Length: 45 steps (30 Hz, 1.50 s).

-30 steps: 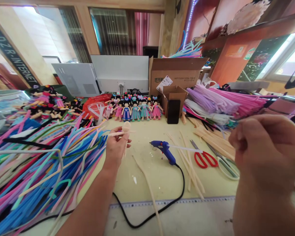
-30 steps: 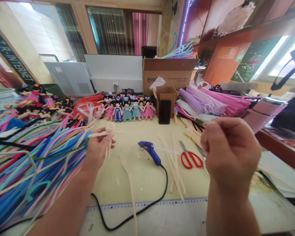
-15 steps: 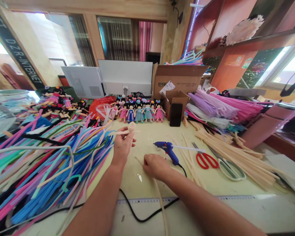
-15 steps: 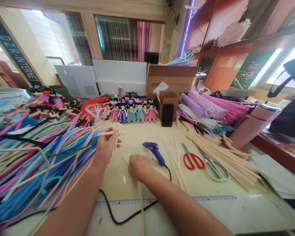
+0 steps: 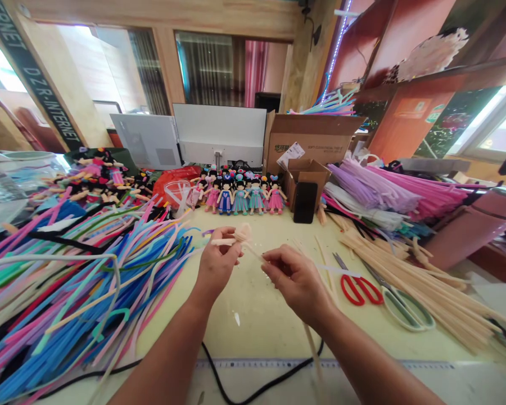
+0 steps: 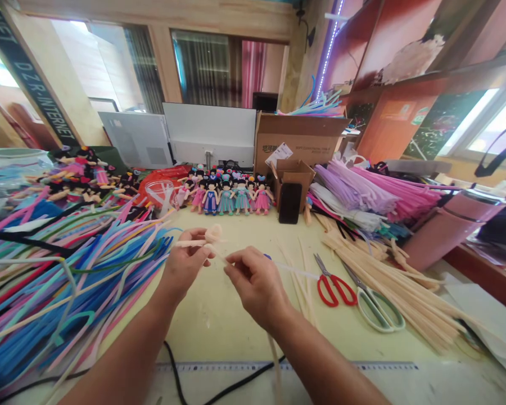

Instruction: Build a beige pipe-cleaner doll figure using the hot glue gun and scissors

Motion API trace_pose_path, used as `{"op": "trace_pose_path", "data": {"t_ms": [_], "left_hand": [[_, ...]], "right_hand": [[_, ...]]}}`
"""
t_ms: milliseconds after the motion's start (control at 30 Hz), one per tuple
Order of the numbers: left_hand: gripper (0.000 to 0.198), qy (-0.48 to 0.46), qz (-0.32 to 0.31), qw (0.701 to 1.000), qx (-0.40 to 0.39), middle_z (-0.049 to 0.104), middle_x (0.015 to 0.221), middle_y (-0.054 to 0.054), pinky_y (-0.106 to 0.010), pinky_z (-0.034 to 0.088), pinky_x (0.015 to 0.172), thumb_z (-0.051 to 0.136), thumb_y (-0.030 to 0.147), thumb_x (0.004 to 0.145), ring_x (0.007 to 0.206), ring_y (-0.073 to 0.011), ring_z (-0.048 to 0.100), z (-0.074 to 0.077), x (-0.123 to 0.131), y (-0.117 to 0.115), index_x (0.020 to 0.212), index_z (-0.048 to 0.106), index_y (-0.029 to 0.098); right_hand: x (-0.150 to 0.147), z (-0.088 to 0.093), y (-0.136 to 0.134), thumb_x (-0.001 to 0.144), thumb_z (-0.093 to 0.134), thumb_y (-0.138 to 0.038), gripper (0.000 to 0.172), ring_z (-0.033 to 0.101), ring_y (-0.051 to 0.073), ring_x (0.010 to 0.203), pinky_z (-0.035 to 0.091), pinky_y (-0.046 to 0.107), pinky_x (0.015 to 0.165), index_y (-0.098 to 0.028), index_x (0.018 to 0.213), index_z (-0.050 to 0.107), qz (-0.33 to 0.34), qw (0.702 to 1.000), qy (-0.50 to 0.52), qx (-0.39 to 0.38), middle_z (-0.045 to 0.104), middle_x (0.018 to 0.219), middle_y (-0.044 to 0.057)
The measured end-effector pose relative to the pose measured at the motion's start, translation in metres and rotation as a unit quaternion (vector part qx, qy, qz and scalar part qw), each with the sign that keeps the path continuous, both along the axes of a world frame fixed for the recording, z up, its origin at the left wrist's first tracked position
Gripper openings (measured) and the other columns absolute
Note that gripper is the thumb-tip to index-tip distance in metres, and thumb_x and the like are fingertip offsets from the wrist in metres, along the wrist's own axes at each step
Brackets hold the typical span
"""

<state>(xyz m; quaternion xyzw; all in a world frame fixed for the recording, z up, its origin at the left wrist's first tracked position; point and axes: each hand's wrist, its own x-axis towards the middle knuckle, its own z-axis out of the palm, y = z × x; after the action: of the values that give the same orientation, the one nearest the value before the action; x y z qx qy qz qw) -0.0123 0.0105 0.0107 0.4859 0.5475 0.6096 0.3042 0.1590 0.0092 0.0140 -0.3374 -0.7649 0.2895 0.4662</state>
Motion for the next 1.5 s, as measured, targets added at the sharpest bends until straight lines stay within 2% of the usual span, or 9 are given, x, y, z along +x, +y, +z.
{"op": "trace_pose_path", "data": {"t_ms": [100,267,567,800,1033,1133,1267,1367,1500], "left_hand": [[0.026,0.059,-0.001,0.998,0.013,0.066,0.088,-0.003,-0.028,0.051,0.060,0.064,0.031,0.074,0.069,-0.0160,0.063,0.001,0.004,-0.005,0.098,0.061,0.019],[0.024,0.124,-0.002,0.991,0.047,0.066,0.094,-0.004,-0.030,0.050,0.072,0.061,0.032,0.079,0.081,-0.0183,0.062,0.002,0.010,-0.014,0.100,0.062,0.021],[0.023,0.116,-0.054,0.992,0.013,0.071,0.100,-0.005,-0.031,0.049,0.080,0.060,0.034,0.082,0.092,-0.0213,0.065,0.002,0.017,-0.018,0.102,0.063,0.022],[0.022,0.110,-0.080,0.990,-0.043,0.068,0.077,0.000,-0.029,0.045,0.063,0.057,0.036,0.083,0.067,-0.0178,0.060,0.000,0.016,-0.019,0.100,0.059,0.023],[0.020,0.140,-0.050,0.988,-0.033,0.066,0.074,0.002,-0.028,0.043,0.061,0.057,0.032,0.083,0.066,-0.0172,0.060,-0.003,0.015,-0.016,0.101,0.057,0.024],[0.019,0.145,-0.044,0.988,-0.024,0.066,0.075,0.002,-0.029,0.045,0.064,0.057,0.032,0.084,0.066,-0.0168,0.060,-0.005,0.013,-0.016,0.102,0.056,0.025],[0.021,0.117,-0.056,0.991,-0.014,0.066,0.081,0.001,-0.030,0.048,0.068,0.055,0.033,0.085,0.070,-0.0169,0.063,-0.008,0.013,-0.015,0.104,0.054,0.024],[0.021,0.107,-0.063,0.992,-0.015,0.064,0.080,0.002,-0.029,0.048,0.064,0.055,0.034,0.086,0.067,-0.0159,0.062,-0.009,0.015,-0.015,0.104,0.055,0.024],[0.019,0.097,-0.074,0.992,-0.030,0.062,0.074,0.003,-0.028,0.046,0.062,0.055,0.029,0.083,0.063,-0.0150,0.060,-0.007,0.017,-0.015,0.101,0.055,0.023]], "right_hand": [[0.003,0.005,-0.004,0.087,0.060,-0.027,0.017,0.048,0.010,0.052,0.037,0.023,0.051,-0.020,0.071,0.059,-0.056,0.996,-0.009,0.069,0.053,0.059,-0.004],[0.006,0.005,-0.002,0.092,0.053,-0.024,0.021,0.049,0.011,0.055,0.039,0.023,0.053,-0.021,0.071,0.056,-0.085,0.988,0.001,0.127,0.053,0.060,-0.003],[0.010,0.001,-0.002,0.090,0.057,-0.019,0.013,0.053,0.012,0.058,0.044,0.023,0.054,-0.021,0.079,0.064,-0.096,0.980,0.010,0.177,0.056,0.067,0.000],[0.012,0.004,-0.004,0.095,0.049,-0.024,0.015,0.057,0.012,0.055,0.043,0.023,0.053,-0.021,0.087,0.062,-0.089,0.987,-0.011,0.136,0.062,0.066,-0.001],[0.016,0.028,-0.018,0.097,0.045,-0.027,0.019,0.055,0.013,0.055,0.039,0.024,0.053,-0.023,0.083,0.057,-0.096,0.981,-0.086,0.143,0.061,0.063,-0.001],[0.024,0.040,-0.025,0.096,0.046,-0.025,0.018,0.053,0.014,0.052,0.033,0.025,0.049,-0.024,0.079,0.055,-0.095,0.965,-0.167,0.180,0.059,0.062,-0.001],[0.039,0.048,-0.031,0.092,0.046,-0.017,0.023,0.041,0.013,0.042,0.021,0.029,0.043,-0.024,0.071,0.052,-0.127,0.911,-0.292,0.261,0.055,0.061,0.001],[0.040,0.041,-0.031,0.091,0.046,-0.013,0.025,0.047,0.013,0.046,0.026,0.028,0.044,-0.023,0.069,0.055,-0.137,0.897,-0.307,0.286,0.058,0.067,0.003],[0.024,0.015,-0.022,0.096,0.046,-0.015,0.026,0.061,0.016,0.065,0.041,0.026,0.054,-0.023,0.079,0.064,-0.137,0.940,-0.180,0.256,0.063,0.077,0.006]]}}
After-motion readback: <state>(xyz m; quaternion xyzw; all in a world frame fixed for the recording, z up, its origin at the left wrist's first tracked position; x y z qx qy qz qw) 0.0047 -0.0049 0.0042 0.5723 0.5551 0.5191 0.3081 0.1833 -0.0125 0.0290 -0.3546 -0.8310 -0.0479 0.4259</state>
